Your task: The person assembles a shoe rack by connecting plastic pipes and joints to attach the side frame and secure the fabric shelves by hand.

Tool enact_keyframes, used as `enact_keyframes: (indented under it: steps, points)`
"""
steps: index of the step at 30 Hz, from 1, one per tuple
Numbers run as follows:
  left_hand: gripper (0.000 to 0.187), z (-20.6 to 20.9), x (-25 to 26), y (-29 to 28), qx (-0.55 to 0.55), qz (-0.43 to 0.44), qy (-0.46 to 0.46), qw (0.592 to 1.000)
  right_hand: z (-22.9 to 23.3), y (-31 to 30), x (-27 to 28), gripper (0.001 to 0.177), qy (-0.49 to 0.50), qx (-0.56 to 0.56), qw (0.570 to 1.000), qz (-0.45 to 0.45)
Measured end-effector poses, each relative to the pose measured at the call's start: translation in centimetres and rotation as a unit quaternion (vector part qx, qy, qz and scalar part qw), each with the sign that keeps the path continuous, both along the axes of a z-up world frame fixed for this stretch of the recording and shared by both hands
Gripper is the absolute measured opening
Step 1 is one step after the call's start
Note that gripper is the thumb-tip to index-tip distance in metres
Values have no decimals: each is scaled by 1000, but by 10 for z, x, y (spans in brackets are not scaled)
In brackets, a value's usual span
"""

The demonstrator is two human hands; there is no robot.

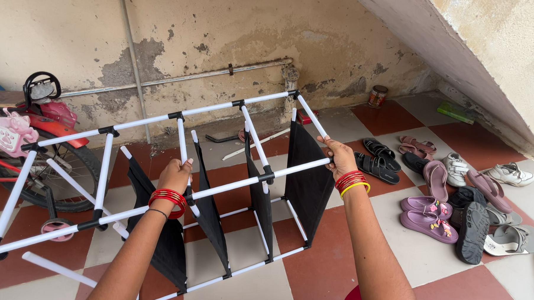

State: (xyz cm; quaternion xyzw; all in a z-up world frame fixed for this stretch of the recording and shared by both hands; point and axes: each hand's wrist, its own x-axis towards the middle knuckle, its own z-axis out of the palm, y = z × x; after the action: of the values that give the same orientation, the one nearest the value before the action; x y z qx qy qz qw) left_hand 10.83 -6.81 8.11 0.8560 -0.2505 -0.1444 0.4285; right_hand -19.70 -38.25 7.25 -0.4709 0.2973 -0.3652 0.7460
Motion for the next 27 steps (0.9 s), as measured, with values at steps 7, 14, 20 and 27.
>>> enact_keyframes:
  steps: [7,14,20,27]
  points:
    - [41,53,-42,-5,164,58,-106,979,8,0,-5,25,35,-33,996,-73]
    - [40,64,-60,-10,186,70,-137,970,-8,-8,-17,36,61,-179,974,-122]
    - [39,64,-68,-13,184,92,-159,966,-17,-6,-20,36,146,-258,945,-138]
    - [39,65,-68,-11,197,81,-160,964,-13,-1,-22,35,157,-273,938,-143]
